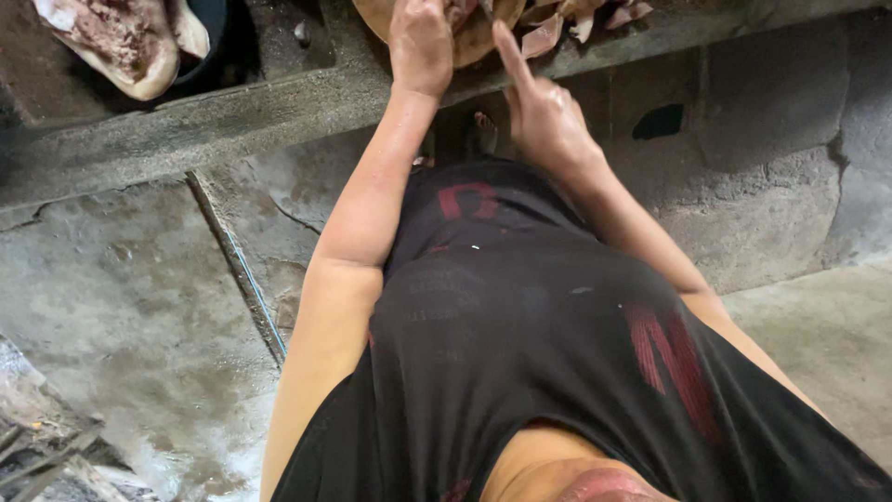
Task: The person stands at a concrete counter and uses a knife to cut pieces of raw meat on a wooden cutting board. They repeatedly slice the meat into smaller chunks and transfer them into a black bowl. Another person briefly walks by in the background.
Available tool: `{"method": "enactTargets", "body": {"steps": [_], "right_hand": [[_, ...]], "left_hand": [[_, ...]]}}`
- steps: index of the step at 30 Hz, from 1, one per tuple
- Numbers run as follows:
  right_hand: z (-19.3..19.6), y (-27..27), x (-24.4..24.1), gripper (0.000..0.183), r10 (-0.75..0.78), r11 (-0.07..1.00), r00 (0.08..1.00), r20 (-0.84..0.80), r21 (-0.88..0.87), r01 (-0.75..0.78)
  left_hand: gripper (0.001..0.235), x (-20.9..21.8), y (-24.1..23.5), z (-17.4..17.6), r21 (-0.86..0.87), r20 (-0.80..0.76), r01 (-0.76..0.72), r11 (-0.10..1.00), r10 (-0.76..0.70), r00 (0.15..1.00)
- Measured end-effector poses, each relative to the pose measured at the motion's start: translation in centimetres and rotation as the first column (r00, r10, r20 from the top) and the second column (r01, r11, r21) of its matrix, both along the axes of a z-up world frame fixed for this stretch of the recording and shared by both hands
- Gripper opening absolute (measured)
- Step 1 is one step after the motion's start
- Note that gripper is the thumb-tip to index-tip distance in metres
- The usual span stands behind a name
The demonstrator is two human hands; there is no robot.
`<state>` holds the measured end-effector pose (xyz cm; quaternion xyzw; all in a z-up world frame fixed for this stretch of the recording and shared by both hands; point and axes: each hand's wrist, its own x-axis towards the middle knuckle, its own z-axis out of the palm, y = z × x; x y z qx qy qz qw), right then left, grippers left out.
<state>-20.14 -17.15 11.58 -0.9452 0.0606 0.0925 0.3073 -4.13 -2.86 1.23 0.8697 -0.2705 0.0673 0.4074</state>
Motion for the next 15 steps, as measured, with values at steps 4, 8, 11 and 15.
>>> {"method": "enactTargets", "body": {"steps": [4, 8, 11, 15], "right_hand": [[-0.1, 0.7, 0.1, 0.079, 0.009, 0.999, 0.996, -0.093, -0.05, -0.014], [-1.7, 0.5, 0.9, 0.078, 0.011, 1.0, 0.997, -0.071, 0.002, -0.011], [-4.1, 0.2, 3.1, 0.074, 0.017, 0.998, 1.0, 0.019, 0.057, -0.018], [-7.9, 0.4, 6.1, 0.056, 0.022, 0.994, 0.984, 0.174, 0.098, -0.039]], "left_hand": [[0.023, -0.3, -0.4, -1.4, 0.069, 0.052, -0.046, 0.997, 0.042, 0.998], [0.027, -0.4, -0.2, -1.6, 0.059, -0.016, -0.029, 0.998, 0.03, 0.999], [0.029, -0.5, -0.2, -2.6, 0.009, 0.069, -0.03, 0.999, 0.03, 0.997], [0.011, 0.1, -0.2, -4.7, 0.051, -0.032, -0.042, 0.998, 0.044, 0.999]]}}
